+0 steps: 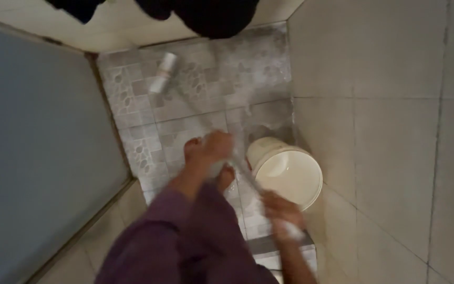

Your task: Cleaning the bathroom floor using a squeegee and rinsing with water from a bucket using a dipper.

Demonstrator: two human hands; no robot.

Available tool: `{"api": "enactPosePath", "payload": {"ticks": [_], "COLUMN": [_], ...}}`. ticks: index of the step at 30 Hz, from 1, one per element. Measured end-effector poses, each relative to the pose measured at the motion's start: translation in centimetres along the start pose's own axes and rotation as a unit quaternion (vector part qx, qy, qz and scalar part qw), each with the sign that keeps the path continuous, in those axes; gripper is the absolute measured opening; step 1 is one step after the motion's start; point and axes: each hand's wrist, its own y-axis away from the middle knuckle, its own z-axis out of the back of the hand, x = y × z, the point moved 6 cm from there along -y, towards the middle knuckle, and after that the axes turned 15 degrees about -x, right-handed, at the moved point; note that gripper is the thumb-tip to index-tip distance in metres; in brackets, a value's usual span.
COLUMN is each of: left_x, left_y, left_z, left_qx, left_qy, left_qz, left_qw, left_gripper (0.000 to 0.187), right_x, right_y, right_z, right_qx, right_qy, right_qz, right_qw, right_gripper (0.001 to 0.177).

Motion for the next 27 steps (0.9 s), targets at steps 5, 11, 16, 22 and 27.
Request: {"api": "enactPosePath", "payload": {"ticks": [5, 11, 16, 22, 27], "left_x": [7.5, -10.5, -20.6, -10.8, 0.2], "left_y": [-0.5, -11.6, -16.9, -15.0, -10.6], "left_z": [6.1, -3.4, -3.6, 3.5, 11.8], "left_qx": [0.128, 0.033, -0.003, 0.025, -0.025], "left_qy": [-0.025, 0.157, 0.258, 0.216, 0.219], "left_qz": [0.063, 0.031, 0.066, 0.118, 0.122], "left_qw": [0.989, 0.986, 0.964, 0.969, 0.968], "left_gripper": [0.021, 0.015, 0.010, 0.012, 0.018], "right_x": [0.4, 10.1, 15.9, 12.6, 14.0], "right_y": [-1.7, -8.6, -9.9, -9.6, -10.4], "right_z": [-9.3, 5.2, 6.9, 0.7, -11.9], "right_qx": [0.083, -0.025, -0.054, -0.088, 0.018], "right_qy": [-0.082, 0.035, -0.039, -0.142, -0.107], "right_qz": [0.110, 0.000, 0.030, 0.038, 0.001], "right_qw": [0.987, 0.999, 0.997, 0.985, 0.994], "right_gripper": [0.013, 0.025, 0.034, 0.028, 0.027]}}
